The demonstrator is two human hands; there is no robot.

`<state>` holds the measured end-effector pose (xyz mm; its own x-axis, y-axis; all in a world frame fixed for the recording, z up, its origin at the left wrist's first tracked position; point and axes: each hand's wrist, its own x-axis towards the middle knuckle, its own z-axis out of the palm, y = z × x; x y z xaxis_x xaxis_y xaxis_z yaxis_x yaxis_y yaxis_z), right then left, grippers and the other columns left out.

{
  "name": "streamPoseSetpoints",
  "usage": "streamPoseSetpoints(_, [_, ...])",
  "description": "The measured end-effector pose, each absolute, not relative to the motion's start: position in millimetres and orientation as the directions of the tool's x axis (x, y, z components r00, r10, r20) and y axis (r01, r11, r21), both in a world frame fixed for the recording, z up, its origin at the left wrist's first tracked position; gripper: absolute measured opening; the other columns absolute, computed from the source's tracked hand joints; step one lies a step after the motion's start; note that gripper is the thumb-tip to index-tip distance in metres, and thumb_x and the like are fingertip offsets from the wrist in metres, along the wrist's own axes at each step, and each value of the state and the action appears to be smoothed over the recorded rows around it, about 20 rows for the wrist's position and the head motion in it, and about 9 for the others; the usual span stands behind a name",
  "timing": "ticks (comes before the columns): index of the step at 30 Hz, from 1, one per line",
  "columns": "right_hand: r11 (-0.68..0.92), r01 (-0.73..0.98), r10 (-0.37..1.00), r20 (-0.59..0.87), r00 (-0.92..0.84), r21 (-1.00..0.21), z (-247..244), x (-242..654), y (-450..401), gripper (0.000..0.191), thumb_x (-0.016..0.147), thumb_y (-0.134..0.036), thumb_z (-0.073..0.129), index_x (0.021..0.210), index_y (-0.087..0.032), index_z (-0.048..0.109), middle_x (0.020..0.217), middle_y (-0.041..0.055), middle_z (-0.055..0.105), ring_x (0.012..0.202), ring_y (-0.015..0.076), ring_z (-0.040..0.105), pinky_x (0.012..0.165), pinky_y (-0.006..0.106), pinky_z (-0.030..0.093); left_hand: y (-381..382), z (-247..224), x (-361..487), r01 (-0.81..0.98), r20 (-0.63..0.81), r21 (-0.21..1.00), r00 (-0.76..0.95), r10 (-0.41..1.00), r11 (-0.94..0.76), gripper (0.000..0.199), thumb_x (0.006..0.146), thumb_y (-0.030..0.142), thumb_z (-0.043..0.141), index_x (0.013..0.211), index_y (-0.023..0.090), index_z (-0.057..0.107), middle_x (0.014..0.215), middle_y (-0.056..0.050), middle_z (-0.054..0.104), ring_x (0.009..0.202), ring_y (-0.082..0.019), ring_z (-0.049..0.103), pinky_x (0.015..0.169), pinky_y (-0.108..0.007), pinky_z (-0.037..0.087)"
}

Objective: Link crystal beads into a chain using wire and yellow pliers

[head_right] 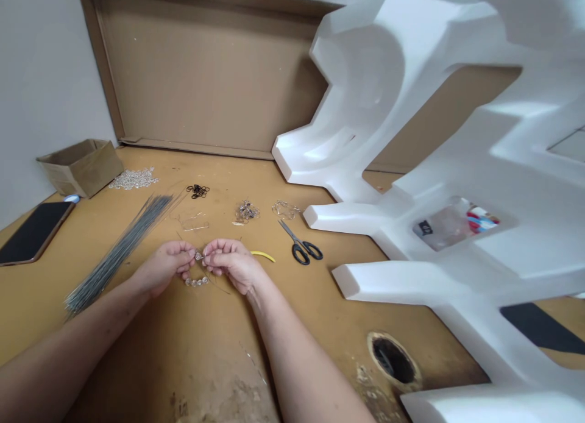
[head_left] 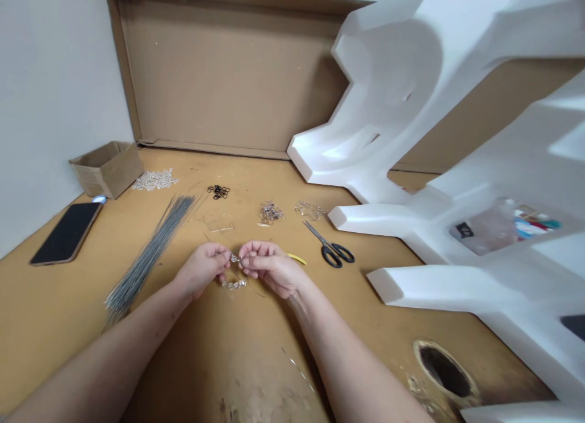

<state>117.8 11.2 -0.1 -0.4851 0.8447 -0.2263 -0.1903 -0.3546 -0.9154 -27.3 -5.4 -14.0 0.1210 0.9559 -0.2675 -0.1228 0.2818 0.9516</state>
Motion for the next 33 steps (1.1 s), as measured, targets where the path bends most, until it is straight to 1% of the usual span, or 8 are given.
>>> streamPoseSetpoints(3, [-0.334,-0.197,0.840,-0.196,-0.507,-0.922,-0.9,118.3,11.3,0.014,0.049,-0.011,0.065,0.061,-0.014,0.059,0.048,-0.0028,0.056,0.042,0.0049,0.041,0.043,0.019,0.027,-5.3,-13.4,-27.6,-0.147,-0.287,0.941,0.131,0.949,0.305,0.016,0.064,0.023,0.057,0.054,0.014,0.047,0.043,0.007,0.042,0.034,-0.004,0.035,0.040,-0.019,0.033])
streamPoseSetpoints(9, [-0.314,-0.181,0.836,-0.181,-0.518,-0.932,-2.9,120.0,12.8,0.016,0.051,-0.015,0.069,0.062,-0.015,0.058,0.048,-0.0045,0.053,0.042,0.0043,0.038,0.042,0.019,0.024,-4.5,-13.6,-29.6,-0.210,-0.300,0.919,0.177,0.937,0.334,0.019,0.063,0.024,0.060,0.054,0.014,0.047,0.044,0.006,0.043,0.035,-0.003,0.033,0.042,-0.020,0.036])
streamPoseSetpoints(14, [-0.331,-0.179,0.824,-0.191,-0.533,-0.927,-4.2,121.1,13.7,0.019,0.052,-0.018,0.072,0.063,-0.015,0.057,0.056,-0.0009,0.059,0.048,0.0062,0.047,0.043,0.018,0.025,-5.2,-9.8,-30.4,-0.232,-0.328,0.900,0.198,0.924,0.370,0.016,0.065,0.019,0.058,0.053,0.013,0.049,0.043,0.005,0.043,0.036,-0.004,0.036,0.043,-0.020,0.036])
streamPoseSetpoints(16, [-0.335,-0.180,0.823,-0.194,-0.534,-0.925,-4.4,121.7,14.1,0.019,0.052,-0.019,0.072,0.063,-0.015,0.057,0.055,-0.0007,0.060,0.049,0.0068,0.048,0.043,0.017,0.026,-5.8,-7.8,-30.5,-0.249,-0.336,0.890,0.207,0.919,0.381,0.015,0.064,0.018,0.059,0.054,0.013,0.049,0.044,0.005,0.044,0.036,-0.004,0.037,0.043,-0.020,0.036])
streamPoseSetpoints(21, [-0.344,-0.211,0.824,-0.187,-0.535,-0.915,-5.1,123.4,15.2,0.020,0.052,-0.018,0.073,0.063,-0.015,0.057,0.053,-0.0011,0.059,0.046,0.0058,0.046,0.041,0.017,0.024,-6.7,-6.9,-31.2,-0.275,-0.345,0.875,0.221,0.912,0.398,0.013,0.063,0.019,0.061,0.058,0.013,0.051,0.048,0.004,0.048,0.037,-0.005,0.042,0.046,-0.022,0.039])
streamPoseSetpoints(26, [-0.386,-0.246,0.813,-0.202,-0.546,-0.889,-4.6,123.7,15.2,0.019,0.053,-0.017,0.072,0.063,-0.015,0.056,0.051,-0.0023,0.057,0.043,0.0045,0.043,0.040,0.017,0.024,-5.6,-8.1,-32.3,-0.279,-0.338,0.873,0.246,0.908,0.400,0.016,0.060,0.022,0.065,0.061,0.013,0.052,0.049,0.004,0.050,0.039,-0.007,0.047,0.048,-0.024,0.041])
streamPoseSetpoints(33, [-0.445,-0.271,0.794,-0.236,-0.560,-0.854,-8.1,123.5,17.0,0.023,0.049,-0.014,0.074,0.063,-0.014,0.057,0.050,-0.0032,0.054,0.045,0.0052,0.046,0.037,0.015,0.023,-4.5,-8.6,-32.8,-0.295,-0.340,0.862,0.263,0.903,0.411,0.021,0.054,0.024,0.069,0.060,0.012,0.053,0.047,0.004,0.052,0.038,-0.006,0.047,0.047,-0.023,0.041])
